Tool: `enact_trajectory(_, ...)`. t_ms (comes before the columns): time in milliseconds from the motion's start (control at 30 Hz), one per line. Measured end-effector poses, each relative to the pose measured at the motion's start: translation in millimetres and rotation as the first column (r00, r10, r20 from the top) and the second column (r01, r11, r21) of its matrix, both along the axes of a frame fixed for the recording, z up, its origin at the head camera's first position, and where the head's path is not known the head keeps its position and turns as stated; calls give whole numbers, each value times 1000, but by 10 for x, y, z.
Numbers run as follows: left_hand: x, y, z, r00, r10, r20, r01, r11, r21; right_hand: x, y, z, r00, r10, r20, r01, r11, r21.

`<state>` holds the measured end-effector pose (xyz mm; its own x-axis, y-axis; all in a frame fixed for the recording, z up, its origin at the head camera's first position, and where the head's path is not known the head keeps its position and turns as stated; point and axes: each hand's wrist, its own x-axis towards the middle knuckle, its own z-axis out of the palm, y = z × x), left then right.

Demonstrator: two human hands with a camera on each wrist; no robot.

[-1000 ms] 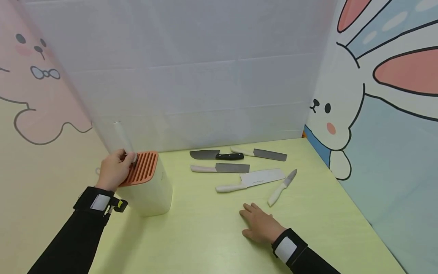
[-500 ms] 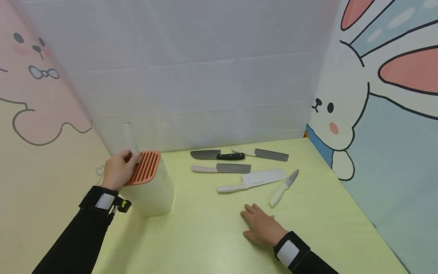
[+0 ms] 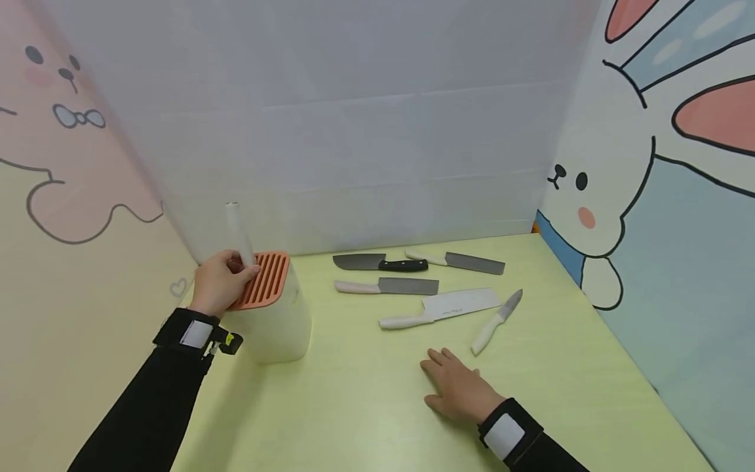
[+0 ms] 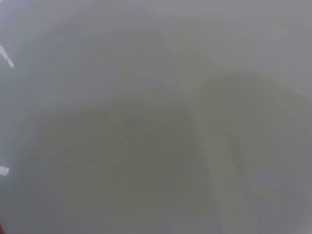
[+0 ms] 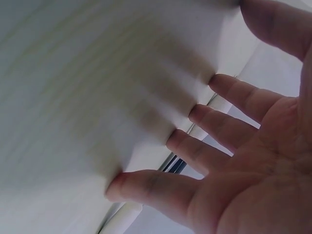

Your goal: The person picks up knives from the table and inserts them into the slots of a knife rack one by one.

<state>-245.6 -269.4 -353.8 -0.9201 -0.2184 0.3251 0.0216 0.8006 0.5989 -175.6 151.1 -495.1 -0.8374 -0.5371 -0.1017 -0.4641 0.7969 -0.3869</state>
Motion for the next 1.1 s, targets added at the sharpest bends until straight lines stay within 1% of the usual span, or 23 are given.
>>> enact_trajectory(133,1,53,7,999,35,29,-36,999,25,7,-4,12,1000,-9,17,9,1000,-8)
enact_trajectory(300,16,77,23,996,56,66,-60,997,55,9,-13,8,1000,-15,15,15,1000,10)
enact_trajectory(467,6,122,20,994,86,72,-92,993,81,17,-7,14,1000,-25,17,24,1000,12)
enact_trajectory(567,7,156,11,992,117,56,-122,989,85,24,-8,13,999,-35,26,34,999,14)
enact_trajectory(600,11,167,5,991,127,39,-130,988,87,26,-10,8,999,-38,28,38,999,15)
enact_trajectory(667,28,182,-9,989,144,-20,-142,986,85,25,-16,7,999,-42,32,42,999,7)
enact_trajectory(733,72,186,-30,981,156,-117,-148,986,72,24,-29,-2,999,-39,36,39,999,-2)
enact_trajectory(767,115,186,-36,971,159,-177,-150,987,60,23,-37,-7,999,-35,38,35,999,-7)
enact_trajectory(833,226,178,-63,942,149,-300,-153,988,11,23,-53,-17,999,-25,43,26,1000,-15)
enact_trajectory(900,354,172,-102,912,116,-393,-152,986,-62,27,-61,-22,999,-19,41,20,1000,-7)
enact_trajectory(933,411,166,-137,902,89,-422,-147,983,-108,28,-61,-22,999,-20,36,20,1000,0)
enact_trajectory(1000,493,156,-239,894,21,-448,-125,971,-204,30,-52,-14,999,-23,28,23,1000,11)
enact_trajectory(1100,525,151,-439,896,-82,-437,-77,940,-333,28,-25,6,999,-30,17,30,999,22)
